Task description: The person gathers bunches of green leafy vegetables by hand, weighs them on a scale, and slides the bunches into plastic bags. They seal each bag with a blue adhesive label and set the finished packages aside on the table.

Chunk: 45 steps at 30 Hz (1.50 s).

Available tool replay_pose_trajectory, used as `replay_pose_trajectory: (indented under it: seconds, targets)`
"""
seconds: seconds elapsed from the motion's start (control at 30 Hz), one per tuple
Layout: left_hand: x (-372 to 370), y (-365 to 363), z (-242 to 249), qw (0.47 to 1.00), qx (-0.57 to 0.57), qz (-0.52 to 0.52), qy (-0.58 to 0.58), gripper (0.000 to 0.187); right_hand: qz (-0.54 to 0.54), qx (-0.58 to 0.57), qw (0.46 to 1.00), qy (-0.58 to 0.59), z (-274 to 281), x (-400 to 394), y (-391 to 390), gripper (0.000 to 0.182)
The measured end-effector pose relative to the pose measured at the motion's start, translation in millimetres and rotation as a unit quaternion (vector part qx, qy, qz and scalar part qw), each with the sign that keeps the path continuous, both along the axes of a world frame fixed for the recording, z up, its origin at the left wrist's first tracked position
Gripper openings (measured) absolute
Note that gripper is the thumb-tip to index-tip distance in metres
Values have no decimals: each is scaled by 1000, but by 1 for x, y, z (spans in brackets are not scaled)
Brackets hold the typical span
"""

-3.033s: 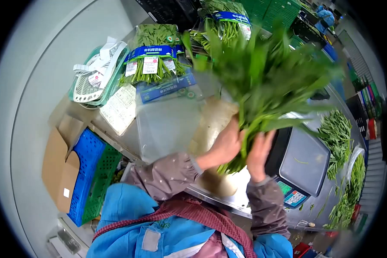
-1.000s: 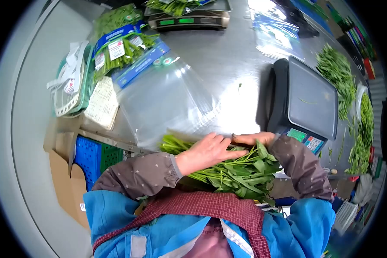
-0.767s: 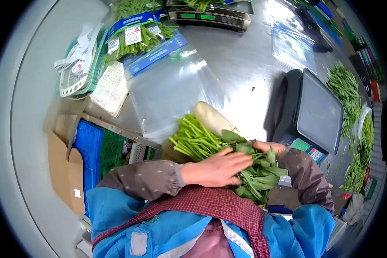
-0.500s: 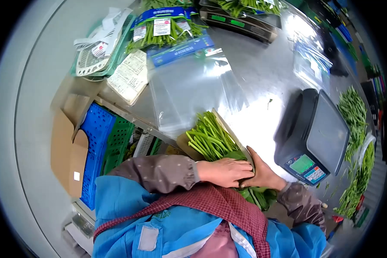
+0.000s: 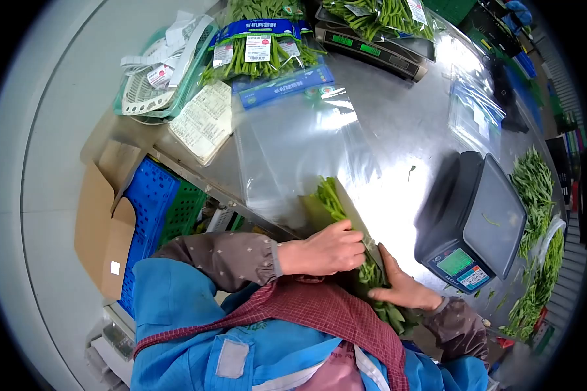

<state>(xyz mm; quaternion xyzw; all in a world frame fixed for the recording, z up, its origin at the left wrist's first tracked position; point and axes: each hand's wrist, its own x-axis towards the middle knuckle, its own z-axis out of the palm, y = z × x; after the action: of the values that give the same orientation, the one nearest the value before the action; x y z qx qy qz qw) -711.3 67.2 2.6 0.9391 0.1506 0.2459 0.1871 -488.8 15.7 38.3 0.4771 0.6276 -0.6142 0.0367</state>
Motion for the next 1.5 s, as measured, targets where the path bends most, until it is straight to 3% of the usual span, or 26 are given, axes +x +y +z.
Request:
replay_pose_trajectory:
  seconds: [0.03,0.1,0.13,0.17,0.23,0.27,0.3,0.33,0.4,0.43,0.5,0.53,0.63,0.73,0.83,0.97,1.03,1.07,1.1,1.17,1.2,1.3,1.5]
  targets:
    - [5,5,5,1000,15,8,-12,11,-2,0,1000,-1,0,-4,-7,97]
    - [16,16,10,999,22,11,-21,8,-110,43,993,-16,-1,-11,-14,102]
    - [22,20,7,997,21,34,-61,5,-176,16,984,-18,3,-9,-14,101]
    - [23,24,4,993,17,58,-100,4,-175,16,984,-20,3,-3,-16,101]
    - [15,55,-4,974,-32,158,-158,9,-275,-22,960,44,1,14,-24,98]
    - [5,72,-8,943,-173,226,-175,15,-287,6,957,30,7,18,-30,97]
    - [-10,84,-21,915,-249,288,-135,17,-286,8,958,28,7,25,-37,97]
    - [-26,90,-30,914,-273,301,-12,20,-305,40,951,9,5,34,-47,96]
    - [-46,73,-63,936,-186,259,146,26,-346,75,935,-9,-1,47,-65,95]
    - [-44,64,-68,937,-184,260,144,26,-345,77,935,-10,-2,49,-69,95]
    - [-38,50,-74,929,-33,284,235,32,-359,79,929,-34,-4,54,-79,95]
    - [-35,49,-75,928,-32,288,233,32,-364,96,926,-24,-12,55,-84,95]
    - [-29,52,-81,904,36,343,254,31,-345,105,932,-48,-11,56,-91,95]
    - [-34,67,-87,906,-40,371,199,24,-316,129,939,-46,-17,68,-101,96]
    - [-36,67,-79,908,-31,365,202,12,-318,128,939,-19,-16,71,-105,97]
    - [-20,66,-35,893,-108,411,145,10,-309,157,938,12,-21,80,-110,95]
    - [-4,58,-18,929,63,345,-115,6,-318,151,935,48,-23,84,-111,95]
    - [1,48,-45,956,-85,276,-47,8,-292,156,941,65,-23,86,-114,96]
    - [1,37,-42,951,-166,210,154,11,-260,168,947,82,-21,91,-109,96]
    - [14,35,-65,957,-213,180,-84,15,-207,185,957,88,-4,85,-95,96]
    - [22,37,-56,934,-215,267,-99,14,-186,197,959,84,-2,82,-88,96]
    - [32,42,-11,879,-281,337,-185,13,-206,168,962,57,1,75,-80,94]
    - [48,57,-5,895,-152,406,-105,13,-196,253,944,-85,15,63,-86,93]
